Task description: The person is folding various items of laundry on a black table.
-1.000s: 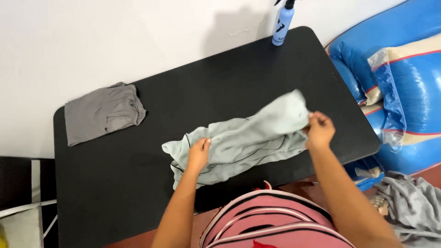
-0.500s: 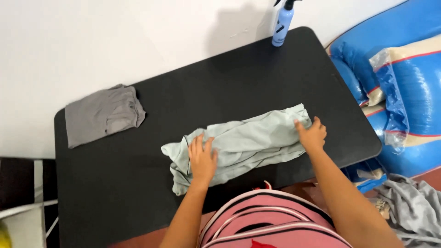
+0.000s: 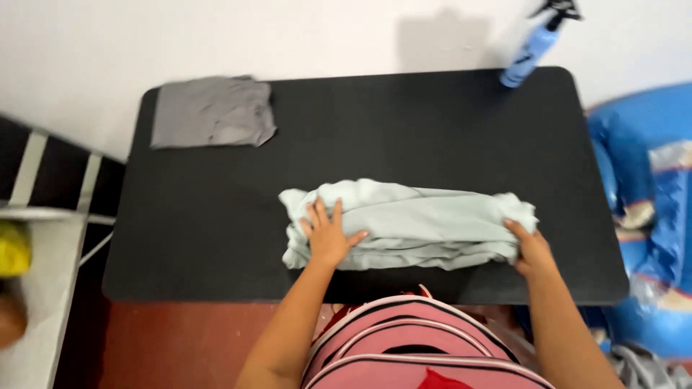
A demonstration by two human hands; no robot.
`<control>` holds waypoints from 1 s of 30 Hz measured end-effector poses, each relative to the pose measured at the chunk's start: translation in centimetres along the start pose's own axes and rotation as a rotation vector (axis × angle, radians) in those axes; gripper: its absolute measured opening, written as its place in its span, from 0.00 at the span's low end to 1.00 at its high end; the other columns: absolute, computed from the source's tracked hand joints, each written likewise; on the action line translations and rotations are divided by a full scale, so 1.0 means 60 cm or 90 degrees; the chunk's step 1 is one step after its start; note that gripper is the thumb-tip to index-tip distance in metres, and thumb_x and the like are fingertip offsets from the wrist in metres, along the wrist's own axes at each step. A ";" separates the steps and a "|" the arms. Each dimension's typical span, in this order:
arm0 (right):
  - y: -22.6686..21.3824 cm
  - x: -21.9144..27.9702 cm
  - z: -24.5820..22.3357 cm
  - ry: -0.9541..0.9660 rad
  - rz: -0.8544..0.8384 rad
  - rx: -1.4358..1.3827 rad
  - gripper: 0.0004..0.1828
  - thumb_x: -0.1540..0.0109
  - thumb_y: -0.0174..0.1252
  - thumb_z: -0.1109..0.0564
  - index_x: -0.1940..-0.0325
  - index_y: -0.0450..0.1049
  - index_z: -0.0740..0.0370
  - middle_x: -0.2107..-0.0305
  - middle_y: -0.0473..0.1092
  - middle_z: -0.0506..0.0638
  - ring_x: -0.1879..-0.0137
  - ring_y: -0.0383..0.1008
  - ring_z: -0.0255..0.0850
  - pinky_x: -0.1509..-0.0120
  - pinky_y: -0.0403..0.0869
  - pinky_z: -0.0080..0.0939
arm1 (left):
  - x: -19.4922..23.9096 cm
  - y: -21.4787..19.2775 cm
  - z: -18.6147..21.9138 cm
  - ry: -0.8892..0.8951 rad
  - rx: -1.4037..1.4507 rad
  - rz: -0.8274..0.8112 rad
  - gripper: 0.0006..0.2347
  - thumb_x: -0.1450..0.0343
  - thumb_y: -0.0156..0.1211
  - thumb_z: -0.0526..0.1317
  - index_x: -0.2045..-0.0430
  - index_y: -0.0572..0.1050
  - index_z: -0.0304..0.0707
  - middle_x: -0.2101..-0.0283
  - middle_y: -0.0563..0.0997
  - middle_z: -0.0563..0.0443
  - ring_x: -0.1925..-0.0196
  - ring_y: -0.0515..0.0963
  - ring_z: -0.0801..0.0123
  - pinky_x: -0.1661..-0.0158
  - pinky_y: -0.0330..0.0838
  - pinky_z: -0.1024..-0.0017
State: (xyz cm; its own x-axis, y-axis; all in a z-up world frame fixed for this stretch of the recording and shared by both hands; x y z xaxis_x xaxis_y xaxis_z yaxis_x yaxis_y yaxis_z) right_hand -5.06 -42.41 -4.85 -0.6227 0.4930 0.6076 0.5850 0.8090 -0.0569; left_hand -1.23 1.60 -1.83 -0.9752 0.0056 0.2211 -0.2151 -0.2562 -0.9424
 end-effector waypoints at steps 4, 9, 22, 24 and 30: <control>-0.007 -0.023 -0.020 -0.061 0.016 0.009 0.33 0.43 0.73 0.51 0.36 0.68 0.51 0.48 0.73 0.50 0.43 0.75 0.46 0.45 0.75 0.54 | 0.006 0.030 -0.033 0.104 0.126 0.210 0.33 0.33 0.61 0.62 0.36 0.66 0.46 0.27 0.53 0.32 0.25 0.50 0.38 0.35 0.46 0.37; 0.125 0.128 -0.113 -0.145 -0.043 0.055 0.27 0.39 0.65 0.56 0.39 0.63 0.51 0.49 0.73 0.50 0.47 0.77 0.43 0.52 0.77 0.47 | 0.053 -0.020 -0.059 0.133 0.307 0.370 0.14 0.27 0.56 0.46 0.48 0.76 0.51 0.33 0.65 0.45 0.32 0.65 0.48 0.39 0.59 0.44; 0.391 0.321 0.029 -0.451 -0.373 0.552 0.53 0.51 0.77 0.49 0.24 0.60 0.50 0.42 0.66 0.62 0.34 0.69 0.60 0.30 0.70 0.60 | 0.061 -0.020 -0.145 -0.177 0.695 -0.001 0.29 0.27 0.58 0.51 0.29 0.60 0.53 0.33 0.67 0.25 0.33 0.68 0.36 0.35 0.67 0.50; 0.372 0.255 0.048 -0.485 -0.300 0.518 0.45 0.47 0.73 0.52 0.27 0.65 0.55 0.45 0.68 0.66 0.36 0.70 0.64 0.32 0.69 0.62 | 0.056 -0.035 -0.144 -0.144 0.688 -0.002 0.32 0.29 0.64 0.48 0.29 0.59 0.53 0.33 0.67 0.25 0.33 0.68 0.33 0.35 0.66 0.48; 0.291 0.131 0.113 -0.387 -0.035 0.626 0.40 0.42 0.68 0.43 0.27 0.65 0.50 0.43 0.66 0.63 0.32 0.66 0.64 0.28 0.64 0.60 | 0.013 -0.032 -0.141 -0.067 0.603 -0.012 0.41 0.37 0.73 0.51 0.29 0.58 0.43 0.32 0.66 0.26 0.29 0.65 0.40 0.31 0.60 0.51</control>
State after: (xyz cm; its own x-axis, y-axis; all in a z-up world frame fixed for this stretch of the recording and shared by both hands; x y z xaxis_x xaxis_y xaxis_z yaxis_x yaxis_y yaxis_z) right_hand -3.29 -22.22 -6.43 -0.9380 0.3065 0.1620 0.0590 0.6016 -0.7966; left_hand -2.04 10.27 -1.97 -0.9526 -0.0573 0.2987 -0.0546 -0.9339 -0.3534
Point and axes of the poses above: each hand's wrist, its own x-axis away from the middle knuckle, its own y-axis out of the palm, z = x × y, the point moved 4 cm from there along -x, towards the middle knuckle
